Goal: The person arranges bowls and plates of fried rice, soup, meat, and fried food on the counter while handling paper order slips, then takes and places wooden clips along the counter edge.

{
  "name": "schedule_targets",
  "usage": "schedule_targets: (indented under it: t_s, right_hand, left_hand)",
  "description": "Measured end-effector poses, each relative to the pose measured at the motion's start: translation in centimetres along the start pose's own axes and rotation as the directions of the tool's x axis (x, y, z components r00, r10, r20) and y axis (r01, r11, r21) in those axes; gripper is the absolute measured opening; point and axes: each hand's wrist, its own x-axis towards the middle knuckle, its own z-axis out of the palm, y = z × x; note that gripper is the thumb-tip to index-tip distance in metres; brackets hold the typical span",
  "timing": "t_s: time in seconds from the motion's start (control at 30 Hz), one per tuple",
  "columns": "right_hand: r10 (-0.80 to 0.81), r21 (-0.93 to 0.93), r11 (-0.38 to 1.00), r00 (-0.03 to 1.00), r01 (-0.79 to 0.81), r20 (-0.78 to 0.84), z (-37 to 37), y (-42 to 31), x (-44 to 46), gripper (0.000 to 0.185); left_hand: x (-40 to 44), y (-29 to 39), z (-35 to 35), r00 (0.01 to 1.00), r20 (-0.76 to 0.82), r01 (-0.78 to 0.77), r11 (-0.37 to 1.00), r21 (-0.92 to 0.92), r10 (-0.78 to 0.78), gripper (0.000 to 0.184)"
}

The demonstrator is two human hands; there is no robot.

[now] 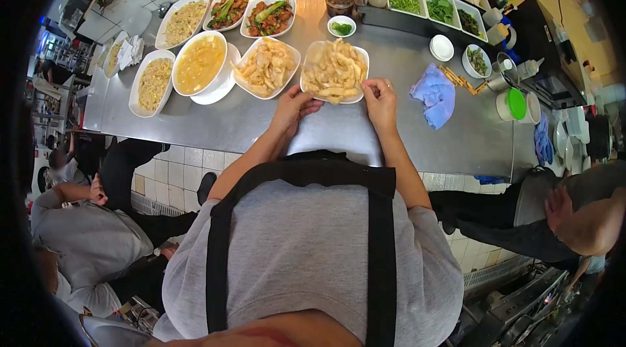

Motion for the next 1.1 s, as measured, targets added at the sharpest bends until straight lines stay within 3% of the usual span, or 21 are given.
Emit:
schedule_targets:
  t_s: [0.17,0.27,0.37,0.5,0.7,0.77,0.8,0.83,0.93,0.97,1.1]
  right_hand:
    - [-0.005,-0.012,1.0,0.999,0.006,0.051,-2.1,-0.7,0.6,0.01]
    - [-0.064,-0.14,0.989,0.997,0.056,-0.052,-5.5,-1.3,1.2,0.011]
    - [-0.209,-0.418,0.897,0.97,0.14,-0.123,-9.2,-0.1,1.9,0.011]
    - [-0.068,-0.321,0.947,0.989,0.021,-0.135,-9.8,0.3,1.4,0.012]
    - [-0.094,-0.157,0.98,0.982,0.121,0.166,-4.8,-2.4,0.2,0.016]
    - [-0.229,-0.451,0.86,0.97,0.238,0.076,-6.7,-1.7,1.0,0.02]
    - [-0.297,-0.588,0.762,0.953,0.27,0.053,-7.8,-1.2,1.5,0.021]
    - [-0.21,-0.702,0.698,0.978,0.142,-0.011,-9.2,-0.8,1.9,0.026]
    - [-0.244,-0.85,0.525,0.963,0.029,-0.117,-12.4,2.4,1.7,0.03]
    - [-0.147,-0.859,0.512,0.986,0.009,-0.077,-12.2,3.4,0.7,0.032]
    - [-0.205,-0.717,0.645,0.963,0.267,0.174,-9.8,1.8,-3.6,0.035]
  left_hand:
    - [0.0,-0.4,0.0,0.999,-0.02,-0.046,0.999,0.029,0.047,0.026]
    - [-0.2,-0.5,-0.1,0.997,-0.057,-0.06,0.998,0.012,0.061,0.026]
    - [-1.1,-0.3,-0.5,0.998,-0.037,-0.057,0.998,-0.006,0.056,0.026]
    - [-1.1,-0.5,-1.0,0.999,-0.023,-0.05,0.999,-0.013,0.05,0.028]
    - [-2.4,0.2,-0.3,0.997,0.029,-0.074,0.997,0.038,0.073,0.039]
    - [-2.9,0.1,0.3,0.997,0.06,-0.045,0.999,-0.012,0.046,0.055]
    - [-3.1,-0.1,0.5,0.997,0.073,-0.026,0.998,0.052,0.022,0.057]
    - [-3.5,-0.1,0.6,0.997,0.083,-0.008,0.993,0.115,-0.002,0.059]
    - [-3.2,-0.6,1.5,0.996,0.085,-0.003,0.977,0.214,-0.016,0.062]
    - [-3.0,-0.6,1.9,0.997,0.079,-0.004,0.975,0.224,-0.014,0.061]
    - [-2.3,-0.5,3.0,0.999,0.043,0.018,0.981,0.193,-0.026,0.059]
